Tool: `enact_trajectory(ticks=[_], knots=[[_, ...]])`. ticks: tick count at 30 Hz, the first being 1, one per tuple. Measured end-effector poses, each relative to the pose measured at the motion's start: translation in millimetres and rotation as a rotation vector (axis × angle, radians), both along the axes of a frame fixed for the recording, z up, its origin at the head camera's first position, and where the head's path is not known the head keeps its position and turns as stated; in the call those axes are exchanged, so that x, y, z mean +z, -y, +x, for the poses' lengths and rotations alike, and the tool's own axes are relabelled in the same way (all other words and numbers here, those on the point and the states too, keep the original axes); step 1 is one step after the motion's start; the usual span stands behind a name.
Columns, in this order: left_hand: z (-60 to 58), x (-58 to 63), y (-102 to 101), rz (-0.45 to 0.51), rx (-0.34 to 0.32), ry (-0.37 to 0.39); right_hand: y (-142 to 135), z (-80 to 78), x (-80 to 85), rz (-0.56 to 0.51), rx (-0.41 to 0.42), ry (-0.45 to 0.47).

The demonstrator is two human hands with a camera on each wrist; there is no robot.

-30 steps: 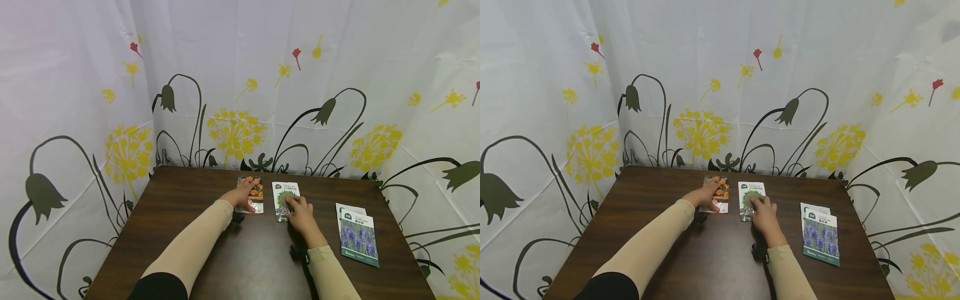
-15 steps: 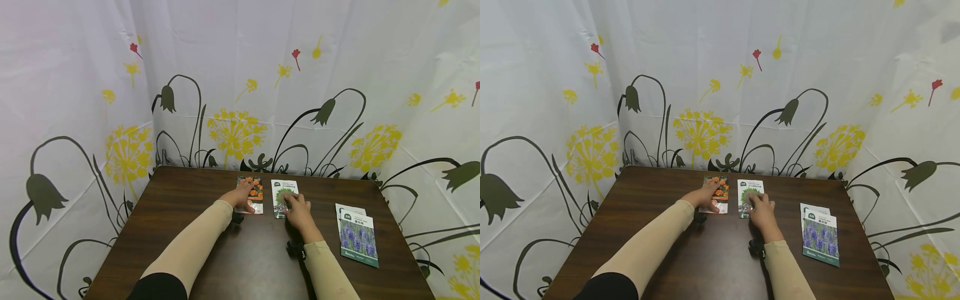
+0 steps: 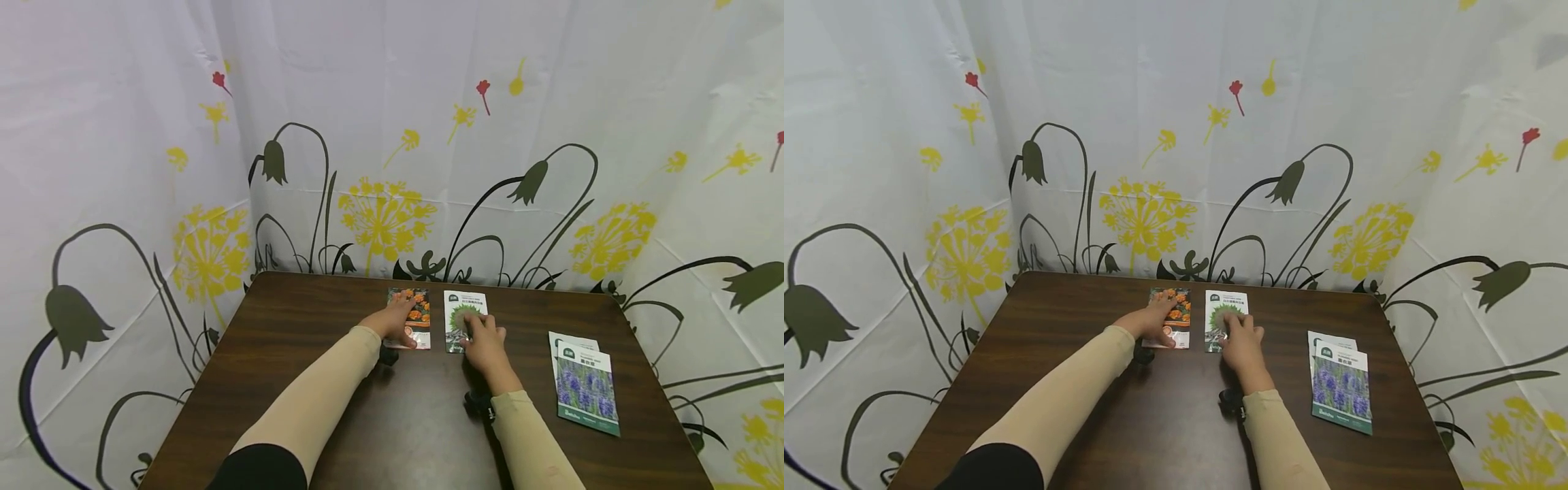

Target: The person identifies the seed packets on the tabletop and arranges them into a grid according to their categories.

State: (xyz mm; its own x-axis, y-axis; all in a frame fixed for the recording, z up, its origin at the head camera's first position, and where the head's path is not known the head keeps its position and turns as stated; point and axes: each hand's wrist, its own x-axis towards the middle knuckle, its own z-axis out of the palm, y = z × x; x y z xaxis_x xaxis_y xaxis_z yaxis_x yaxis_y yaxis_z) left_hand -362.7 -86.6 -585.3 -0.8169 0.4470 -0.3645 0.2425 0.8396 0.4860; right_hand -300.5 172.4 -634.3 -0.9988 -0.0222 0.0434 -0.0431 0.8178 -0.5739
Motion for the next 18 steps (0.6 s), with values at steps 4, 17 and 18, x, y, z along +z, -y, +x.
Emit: enact_trajectory(ticks=[4,17,18], knots=[[-0.9,0.7,0.4,-0.002,-0.004,0.005,2.4,-0.2,-0.1,0.002,-0.013,-0.009],[-0.8,0.2,0.6,-0.01,-0.015,0.002,4.2,6.9,0.6,-0.047,-0.045,-0.04],[-0.8,-0.2,0.4,-0.011,-0.017,0.001,4.6,8.6,0.4,-0.05,-0.048,-0.048]])
